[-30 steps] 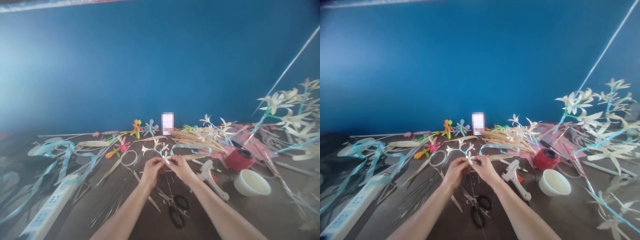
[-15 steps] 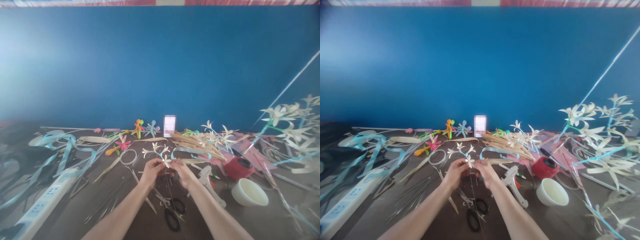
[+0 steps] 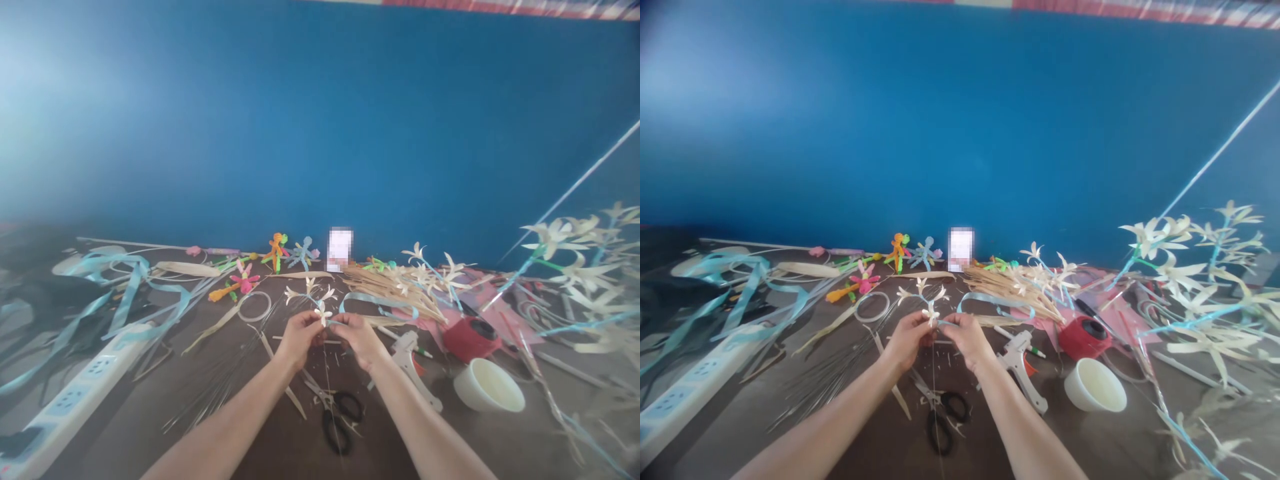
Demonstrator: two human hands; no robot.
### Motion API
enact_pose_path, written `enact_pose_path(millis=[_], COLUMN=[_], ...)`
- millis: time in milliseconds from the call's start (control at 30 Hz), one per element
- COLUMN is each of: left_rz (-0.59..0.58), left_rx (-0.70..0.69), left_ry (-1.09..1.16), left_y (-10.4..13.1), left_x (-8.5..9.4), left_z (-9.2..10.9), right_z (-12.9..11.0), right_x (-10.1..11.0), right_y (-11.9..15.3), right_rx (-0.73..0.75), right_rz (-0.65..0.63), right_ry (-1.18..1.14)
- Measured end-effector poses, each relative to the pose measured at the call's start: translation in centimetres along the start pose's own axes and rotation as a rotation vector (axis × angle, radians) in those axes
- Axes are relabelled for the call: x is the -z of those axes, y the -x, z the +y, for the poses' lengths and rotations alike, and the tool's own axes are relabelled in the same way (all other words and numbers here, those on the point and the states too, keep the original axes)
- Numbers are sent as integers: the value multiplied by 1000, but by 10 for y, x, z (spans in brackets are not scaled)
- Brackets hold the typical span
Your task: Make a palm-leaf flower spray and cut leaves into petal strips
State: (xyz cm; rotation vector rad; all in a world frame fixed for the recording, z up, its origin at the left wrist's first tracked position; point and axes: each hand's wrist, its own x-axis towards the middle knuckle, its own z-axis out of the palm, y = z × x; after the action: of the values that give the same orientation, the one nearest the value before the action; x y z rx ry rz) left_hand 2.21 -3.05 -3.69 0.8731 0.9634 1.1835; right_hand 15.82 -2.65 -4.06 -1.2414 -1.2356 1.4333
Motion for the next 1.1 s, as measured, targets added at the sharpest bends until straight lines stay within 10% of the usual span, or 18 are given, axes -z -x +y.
enact_pose_path(millis=[1100], left_rz=[18], left_rx=[-59], left_ry=[-104], left_y=[-3], left_x=[3], left_z=[-6], right_z=[-13], right_x=[-3], right_y=[9], right_rx=[258], right_rz=[99], right_ry=[316])
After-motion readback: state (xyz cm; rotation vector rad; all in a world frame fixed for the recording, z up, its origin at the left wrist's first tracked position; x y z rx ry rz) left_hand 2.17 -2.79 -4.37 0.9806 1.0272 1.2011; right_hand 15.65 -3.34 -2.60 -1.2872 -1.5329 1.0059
